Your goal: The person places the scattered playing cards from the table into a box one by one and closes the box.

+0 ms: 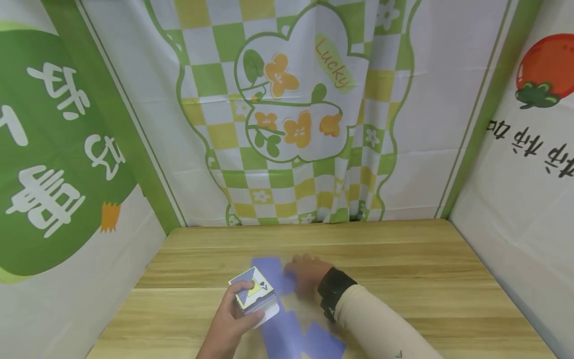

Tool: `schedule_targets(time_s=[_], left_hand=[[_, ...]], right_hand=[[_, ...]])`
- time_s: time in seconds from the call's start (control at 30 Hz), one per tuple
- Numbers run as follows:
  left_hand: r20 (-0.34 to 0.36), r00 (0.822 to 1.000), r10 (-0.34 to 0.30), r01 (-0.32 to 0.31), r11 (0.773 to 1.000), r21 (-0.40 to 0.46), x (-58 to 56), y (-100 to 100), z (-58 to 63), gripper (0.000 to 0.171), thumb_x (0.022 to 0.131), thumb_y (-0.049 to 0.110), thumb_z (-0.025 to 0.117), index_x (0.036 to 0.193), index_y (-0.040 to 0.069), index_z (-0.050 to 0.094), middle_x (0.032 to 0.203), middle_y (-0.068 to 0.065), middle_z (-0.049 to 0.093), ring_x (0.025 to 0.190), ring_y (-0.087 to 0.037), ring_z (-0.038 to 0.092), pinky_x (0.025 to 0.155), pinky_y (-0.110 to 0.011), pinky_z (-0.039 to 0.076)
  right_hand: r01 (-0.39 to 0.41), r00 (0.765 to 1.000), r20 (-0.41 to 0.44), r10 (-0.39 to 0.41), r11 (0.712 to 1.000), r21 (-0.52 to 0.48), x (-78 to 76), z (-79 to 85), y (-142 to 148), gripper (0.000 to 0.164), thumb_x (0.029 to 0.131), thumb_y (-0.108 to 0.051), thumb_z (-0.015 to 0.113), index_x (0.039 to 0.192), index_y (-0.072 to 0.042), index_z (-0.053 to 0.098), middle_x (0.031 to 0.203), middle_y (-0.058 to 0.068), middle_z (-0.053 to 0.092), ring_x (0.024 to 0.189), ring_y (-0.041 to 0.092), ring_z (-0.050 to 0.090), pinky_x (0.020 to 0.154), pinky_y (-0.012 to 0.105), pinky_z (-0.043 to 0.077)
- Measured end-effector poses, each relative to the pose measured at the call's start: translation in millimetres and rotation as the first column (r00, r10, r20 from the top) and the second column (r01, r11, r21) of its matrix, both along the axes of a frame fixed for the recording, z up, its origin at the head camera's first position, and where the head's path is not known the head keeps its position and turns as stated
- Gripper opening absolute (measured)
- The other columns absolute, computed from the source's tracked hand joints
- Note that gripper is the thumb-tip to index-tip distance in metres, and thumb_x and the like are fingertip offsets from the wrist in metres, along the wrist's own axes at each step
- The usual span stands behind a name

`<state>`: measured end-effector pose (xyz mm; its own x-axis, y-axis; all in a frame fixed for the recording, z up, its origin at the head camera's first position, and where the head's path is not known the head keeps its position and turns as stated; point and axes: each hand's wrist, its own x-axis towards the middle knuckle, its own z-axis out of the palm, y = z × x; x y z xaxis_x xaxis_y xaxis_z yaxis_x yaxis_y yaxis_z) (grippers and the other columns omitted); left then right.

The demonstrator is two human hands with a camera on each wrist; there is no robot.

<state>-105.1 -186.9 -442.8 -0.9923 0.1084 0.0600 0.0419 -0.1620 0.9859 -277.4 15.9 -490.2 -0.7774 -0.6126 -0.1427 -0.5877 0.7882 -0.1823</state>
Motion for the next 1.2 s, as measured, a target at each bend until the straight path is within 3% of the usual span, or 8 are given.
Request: schedule_targets(time_s=[0.27,0.7,0.83,1.03,1.2], left_hand=[[0.017,1.0,0.001,-0.001,1.0,-0.006,-0.6,0,-3.7,0.059,0.081,-0.01,0.067,0.129,0.011,0.041,0.123,-0.02,0.048,0.103,-0.03,0.062,0.084,-0.035,0.059],[0.051,0.998,-0.034,0.035,0.999,-0.006,-2.1,0,-6.0,0.059,0.083,-0.009,0.067,0.131,0.009,0.038,0.126,-0.022,0.043,0.104,-0.03,0.059,0.085,-0.034,0.059],[0.056,0.998,-0.036,0.036,0.999,-0.006,-3.0,1,-6.5,0.059,0.083,-0.009,0.067,0.131,0.009,0.038,0.128,-0.023,0.042,0.105,-0.03,0.059,0.084,-0.034,0.059],[0.036,0.998,-0.043,0.043,0.999,-0.004,-4.4,2,-7.5,0.058,0.083,-0.009,0.067,0.131,0.01,0.038,0.127,-0.023,0.043,0.105,-0.03,0.06,0.085,-0.034,0.059],[0.031,0.999,-0.037,0.038,0.999,-0.01,-5.5,4,-7.1,0.058,0.083,-0.007,0.067,0.131,0.008,0.038,0.127,-0.021,0.045,0.105,-0.029,0.06,0.084,-0.034,0.059]], right_hand=[[0.086,0.996,0.027,-0.087,0.995,0.042,20.6,15.6,4,0.067,0.054,-0.015,0.084,0.116,-0.028,0.063,0.097,-0.005,0.053,0.09,0.018,0.05,0.077,0.042,0.051],[0.097,0.988,0.109,-0.106,0.991,0.088,30.9,8.5,39,0.072,0.058,-0.027,0.091,0.121,-0.024,0.057,0.095,-0.001,0.054,0.085,0.017,0.052,0.066,0.035,0.05],[0.075,0.987,0.143,-0.08,0.996,0.037,40.0,12.4,59,0.069,0.06,-0.021,0.089,0.121,-0.021,0.059,0.093,-0.003,0.055,0.084,0.014,0.051,0.067,0.031,0.048],[0.042,0.989,0.143,-0.032,0.997,-0.07,54.1,13.1,88,0.053,0.062,-0.016,0.086,0.107,-0.016,0.059,0.09,-0.005,0.051,0.084,0.013,0.047,0.07,0.029,0.045],[0.085,0.982,0.17,-0.078,0.996,-0.034,66.7,21.3,97,0.05,0.066,-0.02,0.086,0.109,-0.017,0.06,0.094,-0.006,0.047,0.09,0.014,0.044,0.08,0.035,0.045]])
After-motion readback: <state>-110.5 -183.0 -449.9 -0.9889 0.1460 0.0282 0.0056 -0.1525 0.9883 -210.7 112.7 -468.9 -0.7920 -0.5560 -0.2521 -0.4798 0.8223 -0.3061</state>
